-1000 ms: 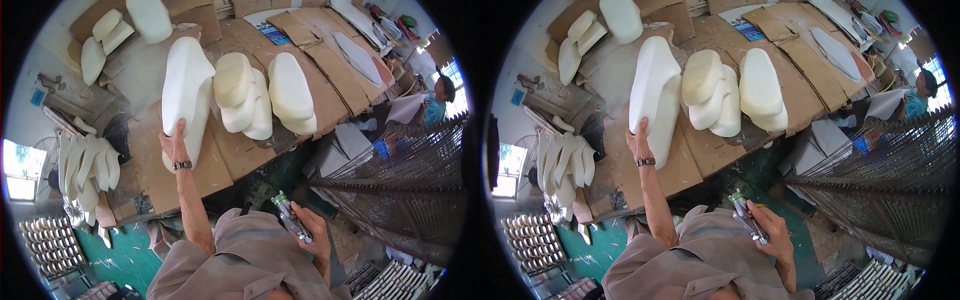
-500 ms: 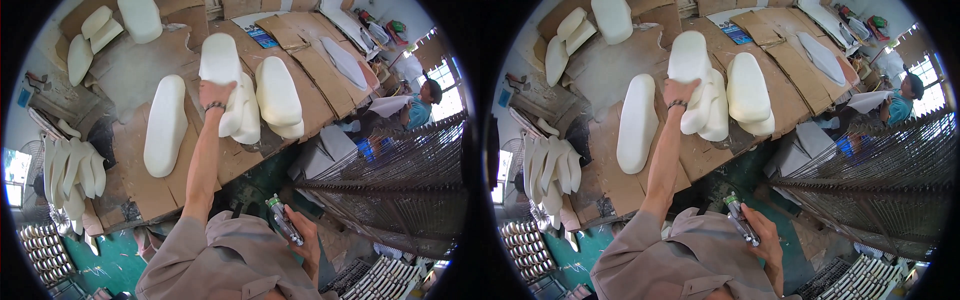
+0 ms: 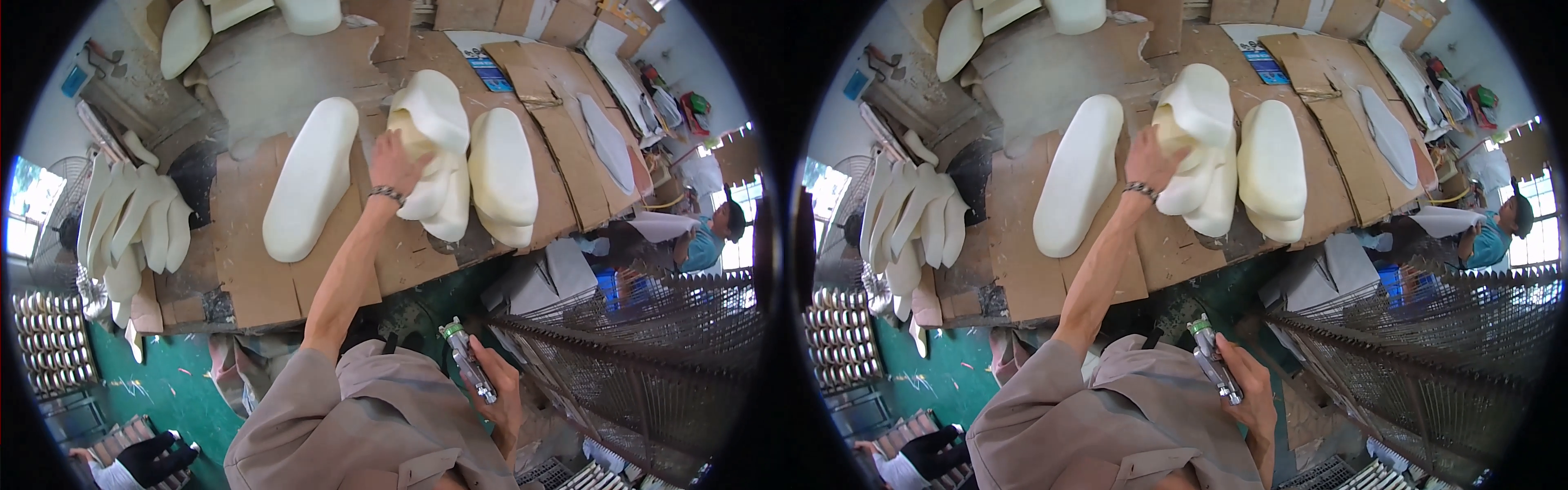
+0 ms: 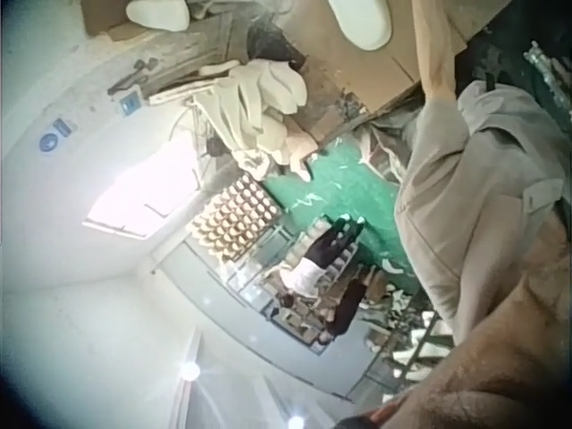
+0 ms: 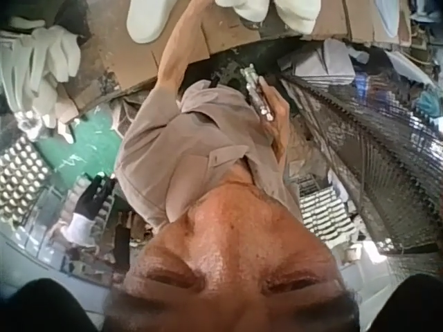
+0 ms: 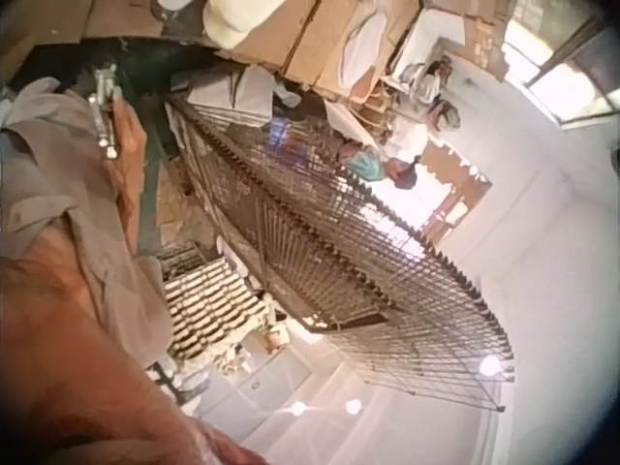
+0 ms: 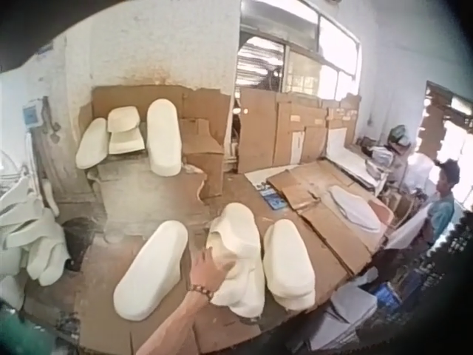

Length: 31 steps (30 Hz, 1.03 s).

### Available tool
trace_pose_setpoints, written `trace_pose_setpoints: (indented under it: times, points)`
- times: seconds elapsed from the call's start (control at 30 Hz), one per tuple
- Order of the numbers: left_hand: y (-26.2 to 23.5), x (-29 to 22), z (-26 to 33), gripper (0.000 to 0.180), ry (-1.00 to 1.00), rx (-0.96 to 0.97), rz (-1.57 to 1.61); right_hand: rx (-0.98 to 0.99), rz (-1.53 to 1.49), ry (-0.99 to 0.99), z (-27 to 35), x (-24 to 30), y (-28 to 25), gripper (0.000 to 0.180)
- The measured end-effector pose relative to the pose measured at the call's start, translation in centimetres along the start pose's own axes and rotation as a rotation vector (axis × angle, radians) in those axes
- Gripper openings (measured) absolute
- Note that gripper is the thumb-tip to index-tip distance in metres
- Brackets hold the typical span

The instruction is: Sorting and collecting white foam components into a large bag in a manufacturing facility.

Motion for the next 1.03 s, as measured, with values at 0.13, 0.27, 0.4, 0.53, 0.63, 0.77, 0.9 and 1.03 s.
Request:
trace_pose_setpoints:
  times: [0.13, 0.27, 0.4, 0.53, 0.63, 0.77, 0.9, 1.03]
  points:
    - [-6.8, 11.4, 2.1, 0.095, -0.144, -0.218, -0.1, 0.034, -0.012, 0.006, -1.0, 0.3, 0.4, 0.063]
    - [-11.6, 22.2, 6.3, 0.147, -0.562, 0.278, -0.486, 0.046, 0.012, 0.023, -2.1, 0.2, 0.9, 0.061]
    - [-14.5, 35.1, 12.9, 0.146, -0.666, 0.225, -0.183, 0.096, 0.002, 0.005, -3.3, 0.8, 1.7, 0.059]
    - [-13.8, 34.7, 16.0, 0.131, -0.776, 0.266, -0.053, 0.119, 0.021, 0.006, -5.0, 1.1, 2.7, 0.057]
    - [-12.5, 33.4, 18.9, 0.11, -0.873, 0.184, 0.127, 0.144, 0.042, -0.04, -6.4, 1.9, 3.5, 0.056]
    - [-9.1, 28.1, 22.8, 0.084, -1.037, -0.021, 0.785, 0.163, 0.051, -0.077, -7.4, 2.6, 4.2, 0.056]
    - [-6.3, 21.9, 27.1, 0.069, -1.074, -0.35, 0.927, 0.106, 0.058, -0.097, -7.7, 3.5, 4.3, 0.055]
    - [-4.9, 21.8, 29.2, 0.085, -1.117, -0.426, 0.886, 0.141, 0.055, -0.15, -7.6, 4.4, 4.0, 0.056]
Point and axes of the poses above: each hand's wrist, its own z-axis away from the middle knuckle, its own y-axis out of the palm, x = y × z, the point moved 4 cm from there along -z, towards the middle knuckle
